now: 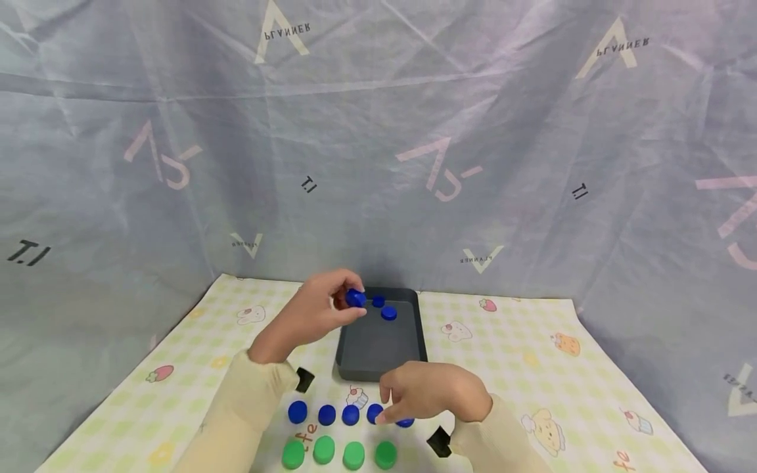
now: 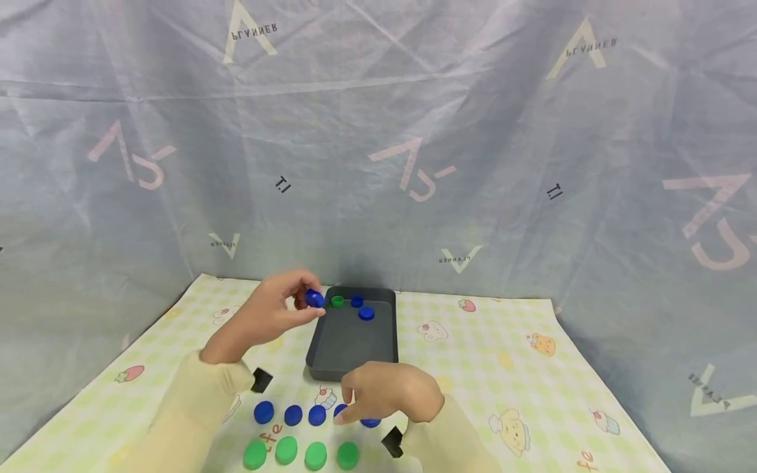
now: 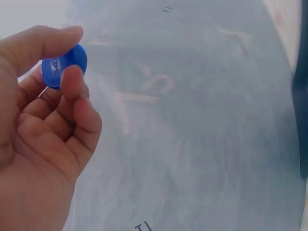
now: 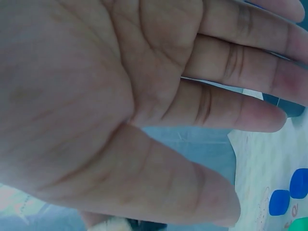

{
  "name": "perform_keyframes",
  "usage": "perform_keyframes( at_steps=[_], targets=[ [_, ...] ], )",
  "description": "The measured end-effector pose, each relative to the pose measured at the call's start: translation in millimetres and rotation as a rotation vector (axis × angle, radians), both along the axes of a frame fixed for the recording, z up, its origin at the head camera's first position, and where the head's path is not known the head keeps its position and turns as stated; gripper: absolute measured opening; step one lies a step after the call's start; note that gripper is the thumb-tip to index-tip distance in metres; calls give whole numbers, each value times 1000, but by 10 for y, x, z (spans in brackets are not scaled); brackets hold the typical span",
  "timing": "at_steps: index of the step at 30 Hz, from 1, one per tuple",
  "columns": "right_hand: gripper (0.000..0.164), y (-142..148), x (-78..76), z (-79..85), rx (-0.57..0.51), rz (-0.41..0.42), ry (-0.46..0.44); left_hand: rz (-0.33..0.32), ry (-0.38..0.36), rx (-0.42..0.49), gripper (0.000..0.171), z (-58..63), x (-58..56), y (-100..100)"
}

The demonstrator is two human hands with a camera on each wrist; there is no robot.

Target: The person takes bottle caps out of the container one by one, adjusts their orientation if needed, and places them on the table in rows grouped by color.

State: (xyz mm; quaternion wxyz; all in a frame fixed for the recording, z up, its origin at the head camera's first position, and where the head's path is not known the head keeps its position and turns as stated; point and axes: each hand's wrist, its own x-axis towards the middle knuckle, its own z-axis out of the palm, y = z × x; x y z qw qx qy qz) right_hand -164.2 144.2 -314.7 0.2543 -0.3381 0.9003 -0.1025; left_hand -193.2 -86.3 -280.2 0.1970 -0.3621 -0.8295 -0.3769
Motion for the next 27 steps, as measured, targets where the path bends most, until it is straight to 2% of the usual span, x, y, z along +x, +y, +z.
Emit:
perform_keyframes(
  at_steps=[2, 4, 8, 11, 17, 23, 27],
  targets=[
    [22, -7, 6, -32, -6, 8, -10, -30, 53, 37, 25, -51, 113, -47],
    [23, -5, -1, -49, -13, 12, -21, -76, 117, 63, 25, -81, 177, -85],
    [26, 10, -24, -35, -24, 23, -24, -150, 247, 75, 25, -65, 199, -129],
    [27, 12, -21, -25, -36, 25, -32, -157, 279, 85, 24, -51, 207, -153],
    [28, 32, -2, -25, -49, 39, -52, -131, 256, 45, 26, -65, 225, -150],
    [26, 26, 0, -28, -59, 38, -61, -40, 223, -19, 32, -104, 249, -90],
    [25, 10, -12, -11, -65, 43, -60, -17, 171, -30, 27, -114, 258, -63]
  ],
)
